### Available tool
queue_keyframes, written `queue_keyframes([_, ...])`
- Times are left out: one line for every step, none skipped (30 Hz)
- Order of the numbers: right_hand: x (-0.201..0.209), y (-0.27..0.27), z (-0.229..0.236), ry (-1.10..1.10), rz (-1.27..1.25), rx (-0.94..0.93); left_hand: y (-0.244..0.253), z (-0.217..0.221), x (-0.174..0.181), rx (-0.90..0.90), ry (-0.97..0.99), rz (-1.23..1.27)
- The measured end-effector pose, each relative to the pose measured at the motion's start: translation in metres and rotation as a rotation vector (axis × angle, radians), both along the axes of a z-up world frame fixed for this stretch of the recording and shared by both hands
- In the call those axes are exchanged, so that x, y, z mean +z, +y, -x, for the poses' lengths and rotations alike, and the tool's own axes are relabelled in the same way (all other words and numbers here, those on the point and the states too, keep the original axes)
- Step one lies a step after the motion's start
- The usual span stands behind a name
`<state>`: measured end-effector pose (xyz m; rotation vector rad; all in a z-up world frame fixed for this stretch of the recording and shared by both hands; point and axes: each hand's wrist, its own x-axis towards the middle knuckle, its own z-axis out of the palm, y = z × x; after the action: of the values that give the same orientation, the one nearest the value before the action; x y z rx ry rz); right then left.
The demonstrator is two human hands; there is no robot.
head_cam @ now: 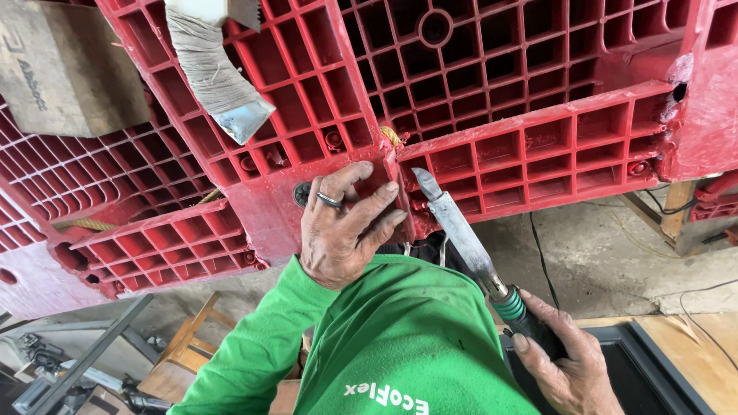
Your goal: The person uses an angle grinder to smooth the edges of a red plastic crate, then switches to a soldering iron to melt and fuse the plastic along the seams. The person holds the crate steady with one hand while operating the tools with the other.
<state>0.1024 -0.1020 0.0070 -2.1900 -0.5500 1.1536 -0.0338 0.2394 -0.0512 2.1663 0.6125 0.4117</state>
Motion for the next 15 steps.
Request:
queue_keyframes([0.0, 0.0, -0.001, -0.004, -0.012, 0.002, 0.0, 0.0, -0.001, -0.011, 0.012, -0.017])
queue_keyframes([0.0, 0.0, -0.001, -0.008, -0.024, 0.004, 0.0, -0.001, -0.001, -0.02, 0.002, -0.045])
queue_keyframes([0.0, 0.0, -0.001, -0.012, -0.038, 0.007, 0.001, -0.001, -0.002, -0.028, -0.007, -0.075])
queue_keyframes([0.001, 0.001, -0.001, 0.007, -0.006, -0.007, 0.001, -0.001, -0.001, -0.037, -0.016, -0.104])
queue_keyframes([0.002, 0.002, -0.001, 0.021, 0.024, -0.021, 0.001, -0.001, -0.001, -0.03, -0.012, -0.117])
queue_keyframes([0.004, 0.003, 0.0, 0.034, 0.054, -0.035, 0.0, -0.001, 0.0, -0.022, -0.008, -0.131])
queue_keyframes([0.004, 0.005, -0.001, 0.061, 0.085, -0.038, 0.0, -0.002, 0.0, -0.016, -0.006, -0.147])
queue_keyframes([0.003, 0.007, -0.001, 0.087, 0.116, -0.041, 0.0, -0.002, 0.0, -0.012, -0.019, -0.156])
queue_keyframes([0.004, 0.01, 0.0, 0.116, 0.15, -0.046, 0.0, -0.002, 0.0, -0.01, -0.028, -0.161])
queue_keyframes([0.005, 0.012, 0.002, 0.099, 0.107, -0.044, 0.0, -0.001, 0.0, -0.007, -0.038, -0.166])
queue_keyframes([0.005, 0.014, 0.004, 0.082, 0.065, -0.041, -0.001, -0.001, 0.0, -0.007, -0.041, -0.171])
queue_keyframes([0.004, 0.017, 0.005, 0.064, 0.022, -0.039, -0.001, 0.0, 0.0, -0.006, -0.043, -0.175])
queue_keyframes([0.003, 0.02, 0.007, 0.038, -0.005, -0.02, -0.001, 0.001, -0.001, -0.005, -0.046, -0.182])
queue_keyframes([0.002, 0.023, 0.009, 0.011, -0.032, -0.001, -0.001, 0.001, -0.001, 0.002, -0.048, -0.179])
queue_keyframes([0.002, 0.025, 0.012, -0.015, -0.058, 0.016, -0.002, 0.001, -0.001, 0.007, -0.05, -0.175])
